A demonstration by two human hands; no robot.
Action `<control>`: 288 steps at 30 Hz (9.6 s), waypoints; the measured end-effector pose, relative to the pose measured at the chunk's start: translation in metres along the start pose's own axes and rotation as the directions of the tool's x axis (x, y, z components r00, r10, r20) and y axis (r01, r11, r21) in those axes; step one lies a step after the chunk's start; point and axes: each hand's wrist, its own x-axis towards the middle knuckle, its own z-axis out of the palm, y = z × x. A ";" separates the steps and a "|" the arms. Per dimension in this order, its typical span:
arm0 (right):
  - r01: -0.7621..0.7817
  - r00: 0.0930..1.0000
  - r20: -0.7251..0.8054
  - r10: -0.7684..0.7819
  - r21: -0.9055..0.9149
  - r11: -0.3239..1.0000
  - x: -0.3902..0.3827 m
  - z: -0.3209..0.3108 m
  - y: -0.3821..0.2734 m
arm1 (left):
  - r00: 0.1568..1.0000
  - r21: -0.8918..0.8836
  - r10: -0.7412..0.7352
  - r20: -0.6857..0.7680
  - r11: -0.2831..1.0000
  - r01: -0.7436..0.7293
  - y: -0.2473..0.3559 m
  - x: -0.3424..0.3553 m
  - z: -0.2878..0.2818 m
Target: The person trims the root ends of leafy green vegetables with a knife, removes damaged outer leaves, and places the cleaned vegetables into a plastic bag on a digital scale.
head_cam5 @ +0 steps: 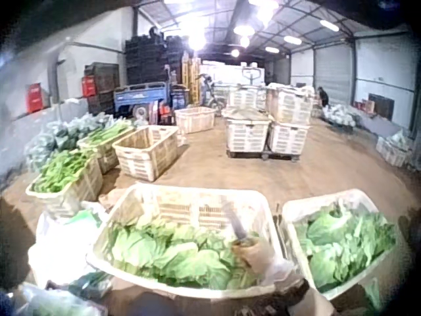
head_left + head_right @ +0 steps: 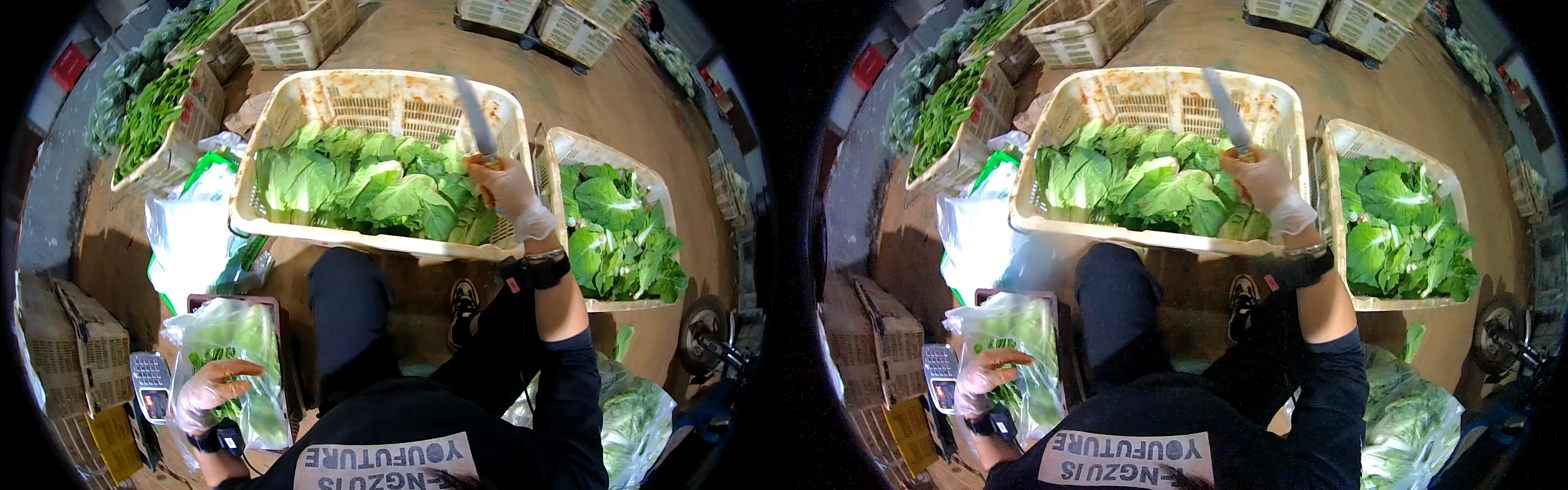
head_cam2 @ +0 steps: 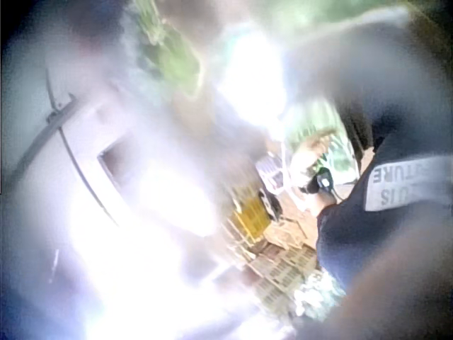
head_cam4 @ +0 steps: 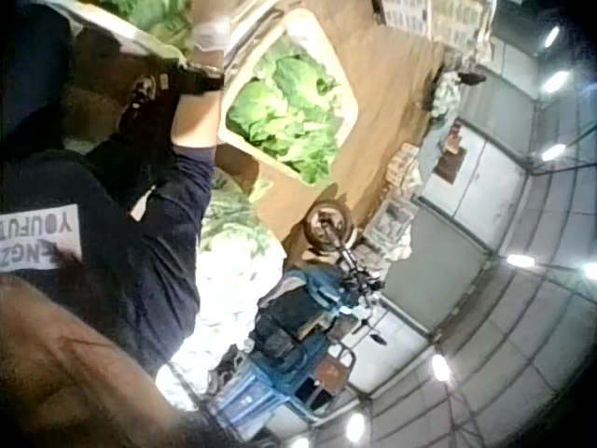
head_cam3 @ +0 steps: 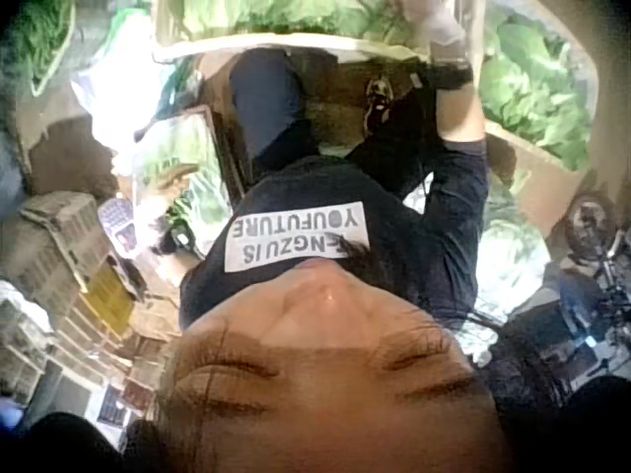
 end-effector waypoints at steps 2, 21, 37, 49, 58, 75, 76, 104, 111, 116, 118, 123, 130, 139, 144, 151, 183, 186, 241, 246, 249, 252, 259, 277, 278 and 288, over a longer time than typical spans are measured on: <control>0.095 0.991 -0.105 -0.085 0.097 0.991 -0.015 -0.019 -0.002 | 0.923 -0.192 0.359 0.138 0.924 -0.331 0.060 0.044 -0.006; 0.187 0.878 -0.392 -0.276 -0.252 0.950 -0.014 -0.107 0.020 | 0.971 0.854 -0.147 -0.189 0.463 0.236 0.195 0.536 0.106; 0.358 0.933 -0.208 -0.292 0.507 0.784 -0.026 -0.100 0.006 | 0.452 0.528 0.876 -0.169 0.467 -0.709 0.351 0.329 0.104; 0.028 0.360 -0.523 -0.773 -0.822 0.569 -0.103 -0.199 0.019 | 0.523 0.413 0.852 -0.009 0.479 -0.774 0.441 0.335 0.177; -0.125 0.247 -0.075 -0.966 -0.991 0.045 -0.110 -0.239 0.047 | 0.551 0.322 0.827 0.113 0.494 -0.808 0.459 0.355 0.217; -0.636 0.724 -0.686 0.078 -0.618 0.462 -0.179 -0.364 0.145 | 0.422 0.361 0.892 0.163 0.344 -0.867 0.497 0.355 0.256; -0.711 0.684 -0.709 0.171 -0.595 0.376 -0.183 -0.364 0.147 | 0.393 0.425 0.897 0.205 0.280 -0.861 0.500 0.353 0.255; 0.142 0.727 -0.651 -0.216 -0.166 0.976 -0.139 -0.342 0.042 | 0.658 -0.363 0.639 0.397 0.768 -0.527 0.506 0.366 0.272; 0.205 0.859 -0.493 -0.138 0.085 0.975 -0.117 -0.311 0.044 | 0.675 0.117 0.722 0.150 0.665 -0.737 0.511 0.395 0.300; 0.201 0.865 -0.496 -0.078 0.199 0.959 -0.118 -0.327 0.064 | 0.506 0.042 0.703 0.500 0.564 -0.825 0.513 0.383 0.270; 0.220 0.889 -0.446 -0.102 0.223 0.950 -0.125 -0.325 0.058 | 0.605 0.066 0.689 0.400 0.636 -0.769 0.517 0.382 0.248; 0.332 0.896 -0.389 -0.214 0.266 0.905 -0.127 -0.307 0.043 | 0.419 -0.387 0.648 0.636 0.738 -0.552 0.498 0.386 0.252; 0.153 0.909 -0.354 -0.219 -0.207 0.966 -0.137 -0.302 0.002 | 0.563 -0.117 0.676 0.475 0.683 -0.721 0.498 0.380 0.239; -0.179 0.855 -0.464 -0.232 -0.683 0.708 -0.151 -0.346 -0.020 | 0.532 0.295 0.702 0.473 0.442 -0.847 0.513 0.336 0.218; -0.210 0.659 -0.607 -0.444 -0.716 0.666 -0.133 -0.354 0.020 | 0.469 0.139 0.848 0.246 0.448 -0.883 0.467 0.319 0.176; 0.169 0.906 -0.299 -0.301 -0.394 0.903 -0.098 -0.208 -0.013 | 0.408 -0.506 0.832 -0.376 0.184 -0.842 0.319 0.195 0.104; 0.546 0.337 0.940 0.052 -0.239 0.803 -0.231 0.465 0.183 | 0.099 0.274 -0.907 -0.410 -0.226 -0.935 -0.216 -0.119 0.208; 0.287 0.381 0.914 0.136 -0.257 0.923 -0.256 0.438 0.162 | 0.065 0.372 -0.916 -0.396 -0.224 -0.901 -0.194 -0.103 0.173; 0.947 0.127 0.937 0.325 -0.212 0.243 -0.191 0.352 0.117 | 0.129 -0.312 -0.476 -0.870 0.733 0.604 -0.241 -0.050 0.223; 0.078 0.231 0.912 0.339 -0.365 0.928 -0.159 0.314 0.055 | 0.250 -0.077 -0.353 -0.902 0.699 0.711 -0.207 -0.028 0.237; -0.008 0.424 0.895 0.138 -0.149 0.989 -0.150 0.299 0.031 | 0.259 -0.148 -0.371 -0.892 0.780 0.608 -0.243 -0.035 0.223; -0.038 0.484 0.873 0.059 -0.047 0.998 -0.133 0.261 0.012 | 0.204 -0.218 -0.476 -0.855 0.687 0.693 -0.246 -0.033 0.209; 0.307 0.877 0.464 -0.126 -0.340 0.889 -0.076 0.067 -0.031 | 0.421 -0.017 -0.571 -0.704 0.608 0.794 -0.209 -0.088 0.197; 0.035 0.959 -0.145 -0.242 -0.791 0.611 -0.034 -0.093 0.020 | 0.998 0.751 -0.019 -0.062 0.658 0.059 0.160 0.520 0.021; 0.030 0.959 -0.150 -0.240 -0.791 0.611 -0.038 -0.092 0.016 | 0.952 0.725 -0.096 -0.290 0.627 0.284 0.154 0.516 0.030; 0.189 0.859 -0.166 -0.485 -0.776 0.602 -0.050 -0.088 0.011 | 0.755 0.621 0.604 -0.255 0.701 -0.351 0.253 0.418 0.029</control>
